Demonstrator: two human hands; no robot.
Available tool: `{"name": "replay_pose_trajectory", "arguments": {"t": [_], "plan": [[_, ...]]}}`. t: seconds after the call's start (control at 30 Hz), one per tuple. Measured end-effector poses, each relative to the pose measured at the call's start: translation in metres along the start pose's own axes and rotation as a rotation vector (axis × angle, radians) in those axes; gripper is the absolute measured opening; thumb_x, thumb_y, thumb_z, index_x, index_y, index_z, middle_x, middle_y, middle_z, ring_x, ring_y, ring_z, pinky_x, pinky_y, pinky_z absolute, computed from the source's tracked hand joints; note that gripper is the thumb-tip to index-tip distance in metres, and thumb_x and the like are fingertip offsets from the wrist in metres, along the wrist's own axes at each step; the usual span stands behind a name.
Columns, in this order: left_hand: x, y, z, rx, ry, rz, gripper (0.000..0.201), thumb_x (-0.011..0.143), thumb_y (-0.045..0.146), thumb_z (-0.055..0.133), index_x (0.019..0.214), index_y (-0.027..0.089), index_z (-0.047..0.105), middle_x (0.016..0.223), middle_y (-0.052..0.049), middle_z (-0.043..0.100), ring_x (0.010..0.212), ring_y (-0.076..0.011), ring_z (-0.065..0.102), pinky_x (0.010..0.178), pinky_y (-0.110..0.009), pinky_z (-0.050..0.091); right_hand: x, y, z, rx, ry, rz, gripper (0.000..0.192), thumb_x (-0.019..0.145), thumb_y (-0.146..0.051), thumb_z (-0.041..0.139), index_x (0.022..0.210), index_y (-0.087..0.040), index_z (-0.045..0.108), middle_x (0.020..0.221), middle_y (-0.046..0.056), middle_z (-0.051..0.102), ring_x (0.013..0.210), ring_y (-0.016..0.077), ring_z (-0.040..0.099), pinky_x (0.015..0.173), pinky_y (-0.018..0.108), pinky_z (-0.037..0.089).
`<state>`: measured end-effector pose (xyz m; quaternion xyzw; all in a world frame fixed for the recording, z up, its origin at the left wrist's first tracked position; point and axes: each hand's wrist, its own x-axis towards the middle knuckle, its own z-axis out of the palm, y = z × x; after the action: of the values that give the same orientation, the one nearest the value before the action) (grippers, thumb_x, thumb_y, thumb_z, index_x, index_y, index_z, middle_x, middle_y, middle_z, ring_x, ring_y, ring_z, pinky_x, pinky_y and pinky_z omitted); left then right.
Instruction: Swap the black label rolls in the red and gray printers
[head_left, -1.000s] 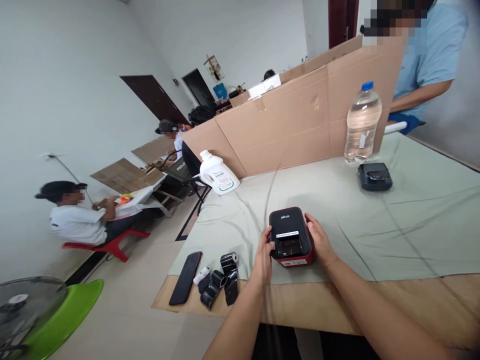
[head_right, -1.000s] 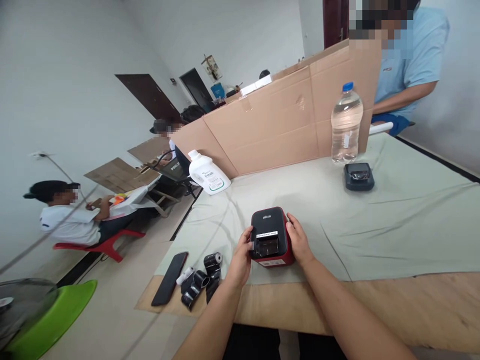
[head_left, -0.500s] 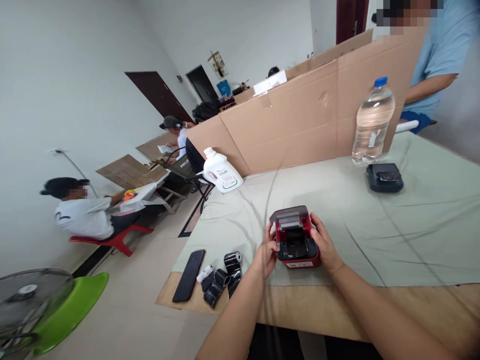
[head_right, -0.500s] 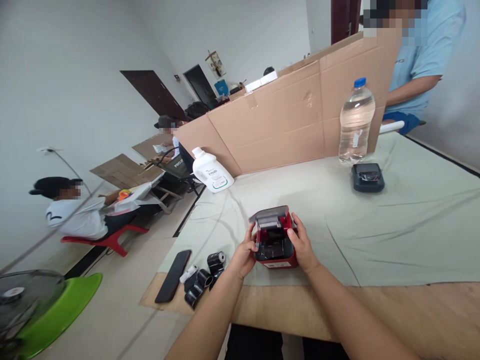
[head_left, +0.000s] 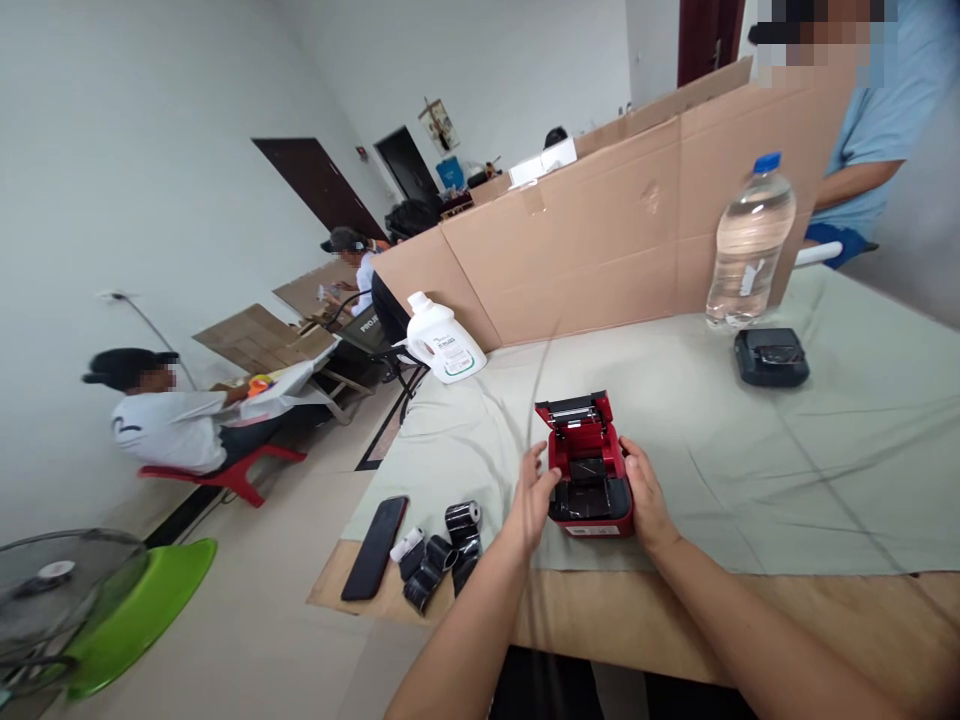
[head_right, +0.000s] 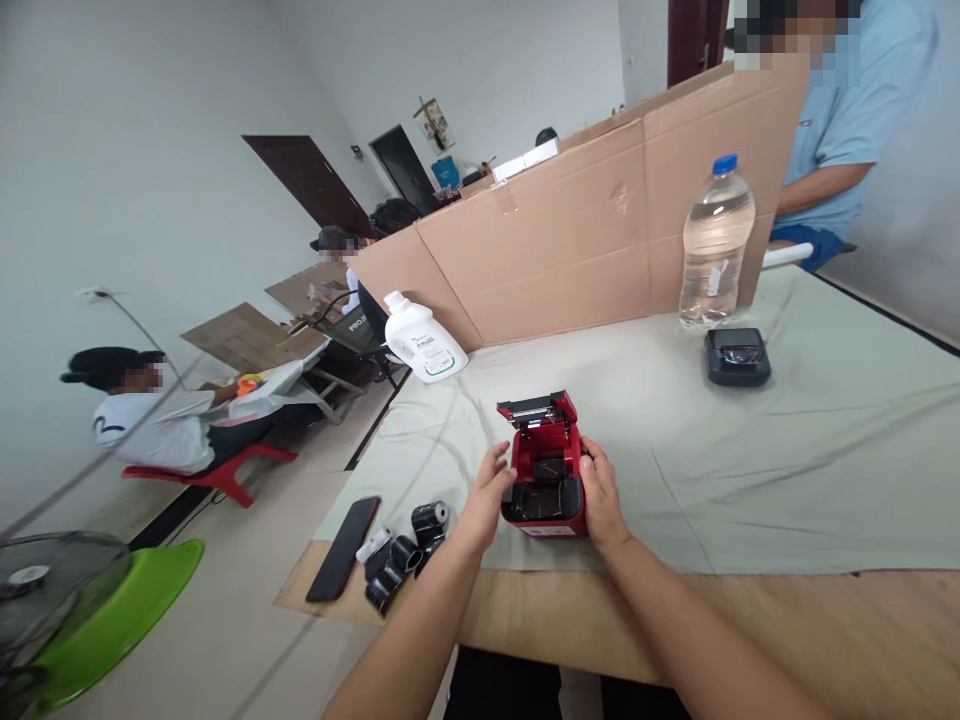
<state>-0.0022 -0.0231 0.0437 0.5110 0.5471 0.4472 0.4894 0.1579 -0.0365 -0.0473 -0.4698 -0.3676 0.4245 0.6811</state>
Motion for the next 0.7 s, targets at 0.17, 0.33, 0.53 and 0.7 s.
{"name": "replay_pose_trajectory", "arguments": {"t": [0.17, 0.33, 0.53, 0.7], "plan": [[0.026, 0.029, 0.018, 0.844, -0.265, 0.363, 0.032, 0.083, 0.018, 0.048, 0.111, 0.022, 0.064, 0.115, -0.007, 0.067, 0.113, -0.0234, 0.056, 0.104, -0.042, 0.035, 0.006, -0.006, -0.002, -0.008, 0.082, 0.115, 0.056, 0.085, -0.066, 0.045, 0.121, -0.025, 0.059, 0.132, 0.006, 0.058, 0.126, 0.0255, 0.049, 0.107, 0.044, 0.039], [0.041, 0.036, 0.043, 1.417, -0.556, 0.315, 0.029, 0.088, 0.033, 0.048, 0.102, 0.018, 0.069, 0.108, -0.012, 0.069, 0.115, -0.0336, 0.051, 0.102, -0.059, 0.025, 0.013, -0.005, -0.005, 0.014, 0.095, 0.163, 0.056, 0.083, -0.069, 0.044, 0.113, -0.024, 0.060, 0.128, 0.007, 0.059, 0.122, 0.0258, 0.051, 0.102, 0.044, 0.043], [0.041, 0.034, 0.041, 1.366, -0.561, 0.319, 0.033, 0.087, 0.046, 0.053, 0.097, 0.018, 0.068, 0.109, -0.011, 0.068, 0.116, -0.0316, 0.051, 0.105, -0.055, 0.023, 0.017, -0.001, -0.008, -0.033, 0.071, 0.147, 0.057, 0.083, -0.071, 0.042, 0.109, -0.024, 0.061, 0.122, 0.008, 0.061, 0.115, 0.0252, 0.055, 0.095, 0.043, 0.047], [0.043, 0.030, 0.034, 1.126, -0.545, 0.277, 0.033, 0.079, 0.039, 0.068, 0.104, 0.019, 0.061, 0.099, -0.005, 0.069, 0.102, -0.0235, 0.060, 0.111, -0.051, 0.016, 0.022, -0.001, -0.013, -0.030, 0.058, 0.111, 0.059, 0.081, -0.073, 0.043, 0.103, -0.022, 0.061, 0.116, 0.010, 0.063, 0.108, 0.0247, 0.059, 0.087, 0.041, 0.051]]}}
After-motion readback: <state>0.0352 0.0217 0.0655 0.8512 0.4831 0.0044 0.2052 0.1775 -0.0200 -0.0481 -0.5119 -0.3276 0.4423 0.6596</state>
